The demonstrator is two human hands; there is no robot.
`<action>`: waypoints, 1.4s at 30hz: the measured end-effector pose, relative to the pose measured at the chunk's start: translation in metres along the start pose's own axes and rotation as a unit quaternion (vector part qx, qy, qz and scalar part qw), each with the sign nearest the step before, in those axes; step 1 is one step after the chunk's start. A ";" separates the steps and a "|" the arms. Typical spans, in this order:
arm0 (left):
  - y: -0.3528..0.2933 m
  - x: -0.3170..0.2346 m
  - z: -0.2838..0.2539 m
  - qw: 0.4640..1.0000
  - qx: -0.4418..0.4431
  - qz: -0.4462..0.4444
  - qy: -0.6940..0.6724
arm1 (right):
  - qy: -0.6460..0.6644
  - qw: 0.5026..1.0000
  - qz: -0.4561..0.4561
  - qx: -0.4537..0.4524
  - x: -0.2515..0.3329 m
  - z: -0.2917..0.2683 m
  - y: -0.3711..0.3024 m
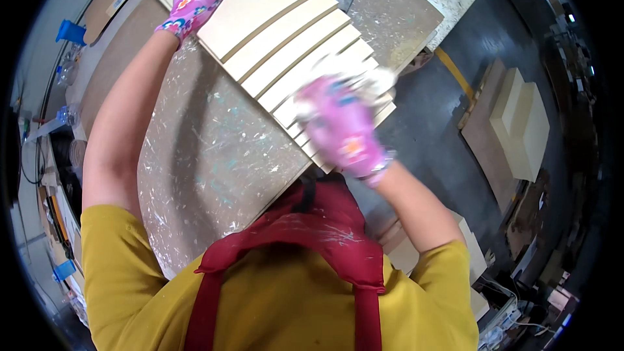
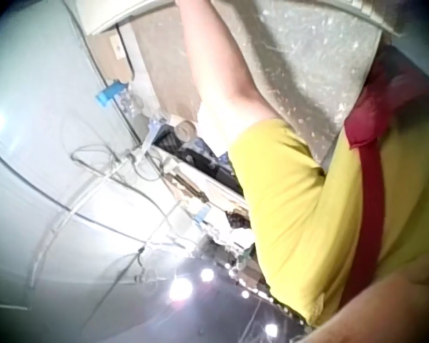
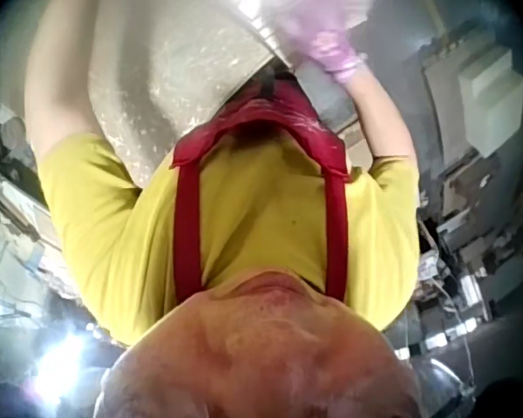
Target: The person sands a stack of light-colored wooden boards with a sanding block, then wipes the surfaces with a cloth. They apply a paste from a small container using a putty knife and spread it across the boards, followed by further wiping and sanding. The boards remain stacked on the workbench throughout.
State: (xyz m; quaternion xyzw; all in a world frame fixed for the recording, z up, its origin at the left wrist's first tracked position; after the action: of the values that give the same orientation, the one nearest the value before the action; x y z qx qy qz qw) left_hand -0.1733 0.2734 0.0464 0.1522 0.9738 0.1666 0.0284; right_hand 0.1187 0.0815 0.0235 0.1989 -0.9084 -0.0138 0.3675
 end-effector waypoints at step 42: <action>0.005 -0.001 0.000 1.000 -0.023 0.000 -0.017 | 0.013 0.987 0.099 -0.128 -0.045 -0.004 0.018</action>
State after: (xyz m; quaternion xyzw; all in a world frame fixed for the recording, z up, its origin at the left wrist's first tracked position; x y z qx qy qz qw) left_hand -0.1709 0.2780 0.0477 0.1542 0.9690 0.1866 0.0485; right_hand 0.1447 0.1151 0.0000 0.0596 -0.9093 -0.0913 0.4016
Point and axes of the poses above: each hand's wrist, its own y-axis towards the middle knuckle, its own z-axis out of the palm, x = y × z, the point moved 2 cm from there along y, towards the middle knuckle, and after that the axes turned 8 degrees about z, right-handed, at the moved point
